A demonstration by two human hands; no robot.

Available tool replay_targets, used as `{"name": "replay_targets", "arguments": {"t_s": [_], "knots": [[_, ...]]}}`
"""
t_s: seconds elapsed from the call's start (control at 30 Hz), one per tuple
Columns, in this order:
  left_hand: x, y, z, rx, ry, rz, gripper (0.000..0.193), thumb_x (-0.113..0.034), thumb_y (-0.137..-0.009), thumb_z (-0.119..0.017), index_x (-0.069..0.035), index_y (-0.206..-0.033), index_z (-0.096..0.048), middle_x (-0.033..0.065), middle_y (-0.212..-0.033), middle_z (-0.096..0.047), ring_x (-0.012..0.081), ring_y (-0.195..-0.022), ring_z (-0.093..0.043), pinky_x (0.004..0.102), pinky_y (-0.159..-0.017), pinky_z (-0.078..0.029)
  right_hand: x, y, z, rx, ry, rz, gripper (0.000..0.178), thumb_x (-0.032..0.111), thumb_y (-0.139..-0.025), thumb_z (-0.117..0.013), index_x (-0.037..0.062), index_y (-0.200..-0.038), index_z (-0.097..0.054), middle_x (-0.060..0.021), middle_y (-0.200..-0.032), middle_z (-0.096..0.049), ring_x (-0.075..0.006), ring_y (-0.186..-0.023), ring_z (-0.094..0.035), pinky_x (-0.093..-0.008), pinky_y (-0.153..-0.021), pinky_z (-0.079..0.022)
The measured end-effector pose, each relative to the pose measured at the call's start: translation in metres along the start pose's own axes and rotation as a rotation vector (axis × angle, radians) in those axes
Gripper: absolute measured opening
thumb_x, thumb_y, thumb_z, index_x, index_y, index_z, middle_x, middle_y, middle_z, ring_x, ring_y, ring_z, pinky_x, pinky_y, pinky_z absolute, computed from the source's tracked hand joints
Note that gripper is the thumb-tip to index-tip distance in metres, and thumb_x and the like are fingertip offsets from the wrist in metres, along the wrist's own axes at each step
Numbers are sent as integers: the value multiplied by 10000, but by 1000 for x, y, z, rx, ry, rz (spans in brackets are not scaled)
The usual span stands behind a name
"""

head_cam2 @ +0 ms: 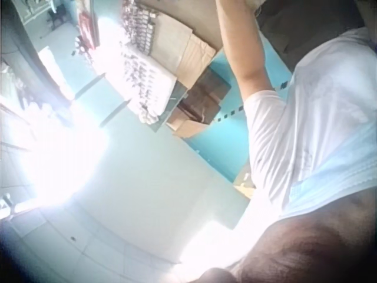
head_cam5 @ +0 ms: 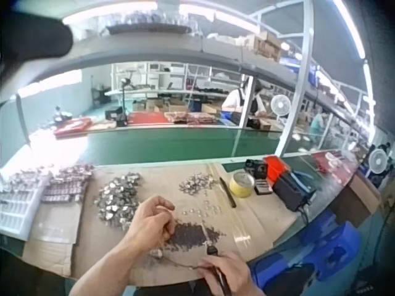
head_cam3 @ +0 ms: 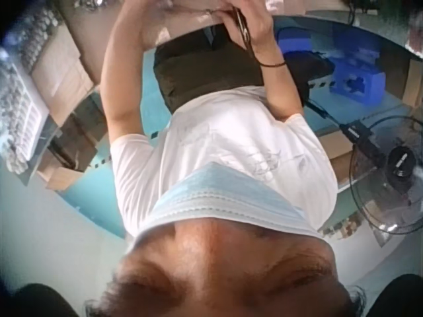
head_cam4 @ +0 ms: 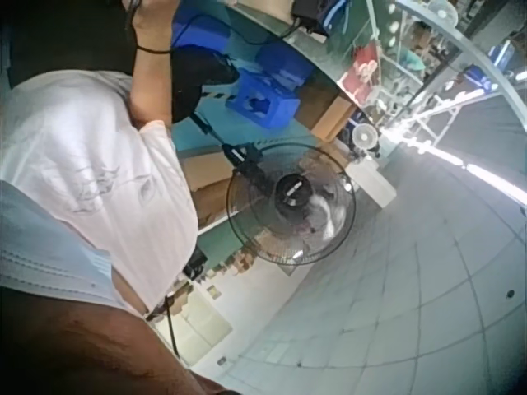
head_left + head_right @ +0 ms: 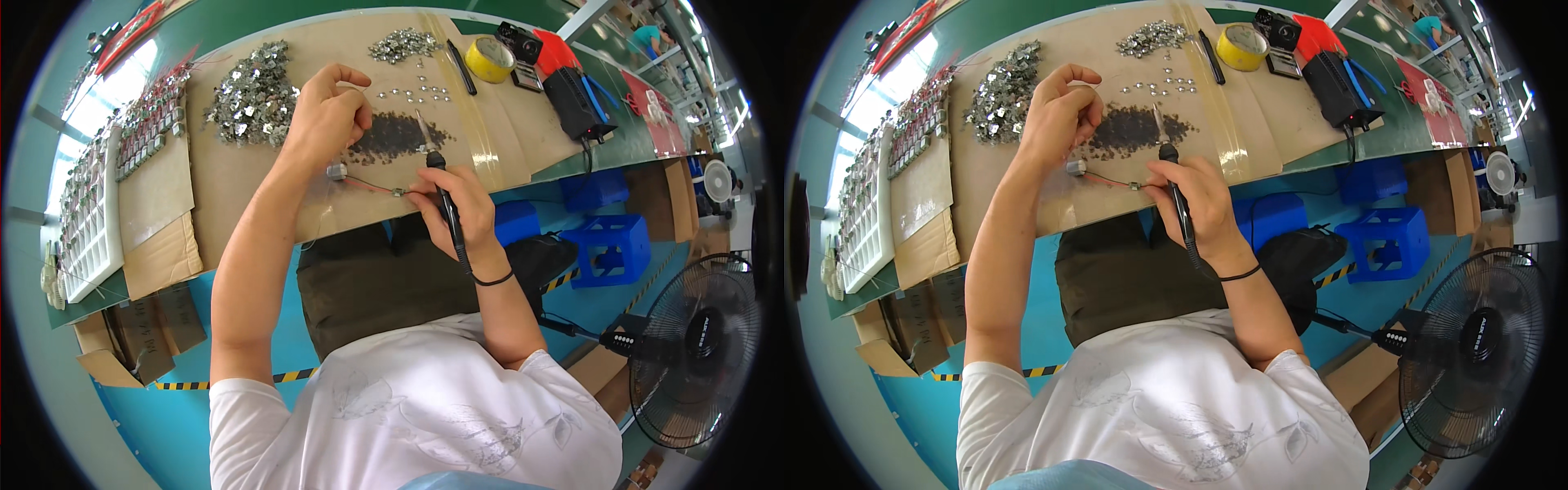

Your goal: Soldering small electronic components onto a printed circuit board at a workbench.

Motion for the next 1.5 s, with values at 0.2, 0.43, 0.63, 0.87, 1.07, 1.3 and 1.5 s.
{"name": "replay_targets", "arguments": {"t_s": [0.2, 0.43, 0.63, 0.87, 1.07, 1.3, 1.5], "knots": [[-5, 7, -11, 103, 238, -24, 205, 27, -907, -447, 31, -968, -643, 91, -671, -600, 92, -431, -453, 237, -363, -271, -17, 5, 5, -158, -125, -193, 429, -72, -805, -794, 12, -1197, -642, -103, -869, -743, -204, -758, -728, -286, -674, -574], [1, 11, -27, 303, -218, -75, 280, -162, -855, -640, 18, -1003, -796, 93, -780, -745, 122, -649, -641, 283, -588, -509, -32, -3, 3, -175, -266, -358, 460, -37, -871, -778, 6, -1291, -594, -69, -913, -766, -67, -754, -681, -205, -673, -549], [0, 22, -52, 494, -454, -120, 280, -77, -815, -813, 22, -1075, -783, 102, -850, -776, 111, -718, -698, 269, -681, -559, -40, -9, 4, -140, -302, -477, 469, -7, -897, -764, 10, -1330, -583, -52, -924, -768, -50, -747, -660, -200, -685, -536], [4, 27, -59, 633, -431, -85, 242, -69, -808, -829, 26, -1027, -788, 76, -765, -746, 102, -599, -650, 262, -585, -521, -39, -18, 8, 54, -335, -473, 451, 3, -884, -770, 36, -1308, -619, -63, -932, -768, -87, -807, -703, -232, -744, -564], [9, 27, -56, 593, -411, -32, 197, -74, -823, -810, 23, -994, -792, 66, -736, -726, 102, -584, -643, 262, -549, -500, -52, -12, 0, -9, -443, -568, 473, -34, -875, -765, -19, -1316, -596, -67, -929, -755, -91, -834, -698, -223, -750, -554], [7, 23, -55, 507, -465, -57, 166, -106, -834, -806, 5, -958, -797, 64, -775, -739, 105, -601, -637, 274, -573, -519, -63, -7, 3, -72, -417, -613, 422, 35, -895, -780, 23, -1287, -625, -48, -904, -763, -80, -809, -692, -236, -748, -561], [3, 22, -55, 528, -496, -221, 158, -130, -808, -795, -4, -904, -786, 89, -772, -737, 148, -713, -670, 314, -677, -540, -37, -18, 2, 19, -206, -327, 396, -1, -849, -801, 63, -1215, -665, -65, -832, -748, -124, -754, -712, -274, -709, -571]]}}
Point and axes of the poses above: each hand's wrist, its own y-axis away from the middle knuckle, its own z-axis out of the back of the hand, x = y × z, the point moved 9 cm from there along -y, towards the middle knuckle
